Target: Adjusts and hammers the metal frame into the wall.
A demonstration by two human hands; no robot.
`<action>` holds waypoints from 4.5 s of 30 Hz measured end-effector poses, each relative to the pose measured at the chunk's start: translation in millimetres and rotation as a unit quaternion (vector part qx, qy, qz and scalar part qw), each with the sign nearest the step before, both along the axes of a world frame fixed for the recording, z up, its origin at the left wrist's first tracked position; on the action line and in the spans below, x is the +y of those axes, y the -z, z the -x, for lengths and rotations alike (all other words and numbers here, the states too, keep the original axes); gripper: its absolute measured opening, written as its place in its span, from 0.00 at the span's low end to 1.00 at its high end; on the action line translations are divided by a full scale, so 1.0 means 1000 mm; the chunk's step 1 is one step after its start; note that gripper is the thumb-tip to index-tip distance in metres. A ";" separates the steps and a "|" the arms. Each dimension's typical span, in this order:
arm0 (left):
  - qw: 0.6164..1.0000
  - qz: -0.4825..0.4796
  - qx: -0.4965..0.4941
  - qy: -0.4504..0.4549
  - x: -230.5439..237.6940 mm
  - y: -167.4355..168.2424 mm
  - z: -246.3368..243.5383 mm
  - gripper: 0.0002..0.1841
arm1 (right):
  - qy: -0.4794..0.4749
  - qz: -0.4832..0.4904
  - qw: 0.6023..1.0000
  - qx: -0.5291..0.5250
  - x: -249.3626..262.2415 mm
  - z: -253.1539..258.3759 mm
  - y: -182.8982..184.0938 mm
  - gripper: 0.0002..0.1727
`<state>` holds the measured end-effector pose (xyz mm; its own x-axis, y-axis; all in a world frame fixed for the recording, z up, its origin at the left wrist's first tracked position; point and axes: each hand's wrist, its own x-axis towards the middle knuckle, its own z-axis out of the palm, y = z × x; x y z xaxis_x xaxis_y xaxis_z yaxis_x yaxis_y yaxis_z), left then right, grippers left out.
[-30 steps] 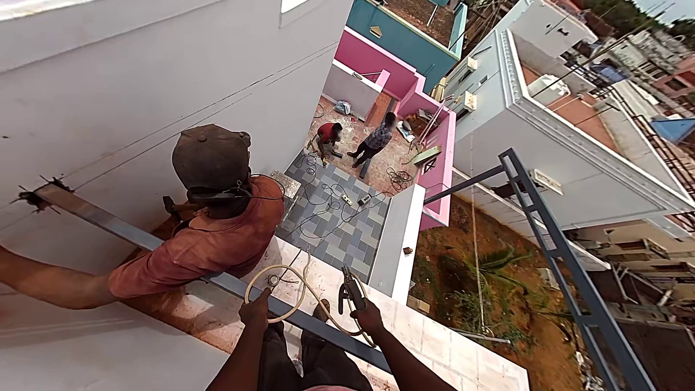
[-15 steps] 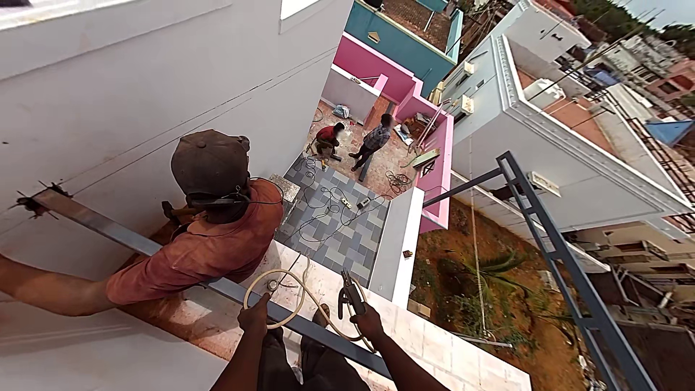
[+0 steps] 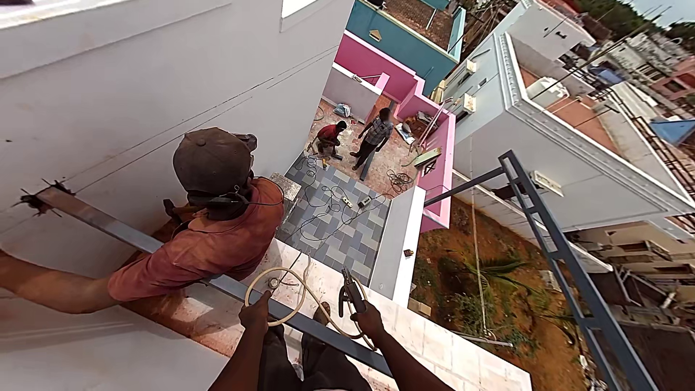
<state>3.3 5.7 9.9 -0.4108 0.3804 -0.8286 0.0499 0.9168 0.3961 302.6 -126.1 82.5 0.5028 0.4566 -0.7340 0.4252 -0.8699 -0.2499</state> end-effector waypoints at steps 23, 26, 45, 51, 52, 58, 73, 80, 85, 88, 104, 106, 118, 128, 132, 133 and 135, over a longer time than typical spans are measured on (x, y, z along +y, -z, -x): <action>1.000 -0.004 0.001 -0.010 -0.001 0.003 -0.001 0.42 | 0.003 -0.002 1.000 0.008 -0.001 -0.001 0.001 0.23; 1.000 -0.002 0.003 -0.009 0.000 0.004 -0.001 0.42 | 0.007 -0.001 1.000 0.008 -0.001 0.000 0.001 0.23; 1.000 -0.002 -0.002 -0.011 0.000 -0.002 -0.001 0.42 | 0.009 0.006 1.000 0.008 0.001 0.000 0.000 0.23; 1.000 0.001 -0.003 -0.011 0.000 0.001 -0.001 0.43 | 0.005 -0.010 1.000 0.006 -0.002 0.000 0.003 0.22; 1.000 0.000 -0.001 -0.011 0.000 0.001 0.000 0.43 | 0.005 -0.008 1.000 0.006 -0.001 0.000 0.003 0.22; 1.000 0.006 0.004 -0.006 0.001 0.001 -0.001 0.43 | 0.000 0.003 1.000 0.008 0.000 0.001 0.001 0.22; 1.000 -0.001 -0.003 0.001 0.000 -0.001 0.000 0.43 | 0.002 -0.006 1.000 0.009 0.001 0.000 0.002 0.23; 1.000 0.003 -0.002 0.005 0.001 -0.001 0.000 0.42 | -0.002 0.000 1.000 0.007 0.001 0.000 0.003 0.23; 1.000 -0.001 -0.001 0.000 0.000 0.000 0.000 0.42 | -0.002 0.000 1.000 0.010 0.002 0.001 0.003 0.24; 1.000 0.003 -0.003 0.003 0.001 0.001 0.001 0.43 | -0.001 0.004 1.000 0.010 0.002 0.002 0.003 0.24; 1.000 0.003 -0.005 -0.002 0.000 -0.001 0.000 0.42 | 0.002 -0.002 1.000 0.009 0.001 0.003 0.005 0.23; 1.000 0.005 -0.003 0.000 0.000 -0.001 0.000 0.42 | 0.001 -0.002 1.000 0.006 0.001 0.003 0.005 0.23; 1.000 0.002 -0.006 -0.003 0.000 -0.001 0.000 0.42 | -0.002 -0.001 1.000 0.008 0.001 0.002 0.006 0.23; 1.000 -0.001 -0.003 -0.001 0.000 0.000 0.000 0.42 | -0.001 0.001 1.000 0.010 0.001 0.002 0.006 0.24; 1.000 0.003 -0.005 0.000 0.000 -0.002 0.001 0.42 | 0.001 -0.007 1.000 0.013 0.001 0.004 0.003 0.23; 1.000 0.002 -0.005 -0.001 0.000 -0.001 0.001 0.42 | -0.001 -0.007 1.000 0.011 0.002 0.004 0.003 0.23; 1.000 0.003 -0.004 0.000 0.000 0.000 0.001 0.42 | -0.004 -0.007 1.000 0.009 0.002 0.004 0.003 0.23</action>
<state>2.2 5.9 10.2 -0.4046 0.3754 -0.8339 0.0466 0.9191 0.3912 299.1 -123.8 79.3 0.4862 0.4706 -0.7363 0.4278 -0.8629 -0.2690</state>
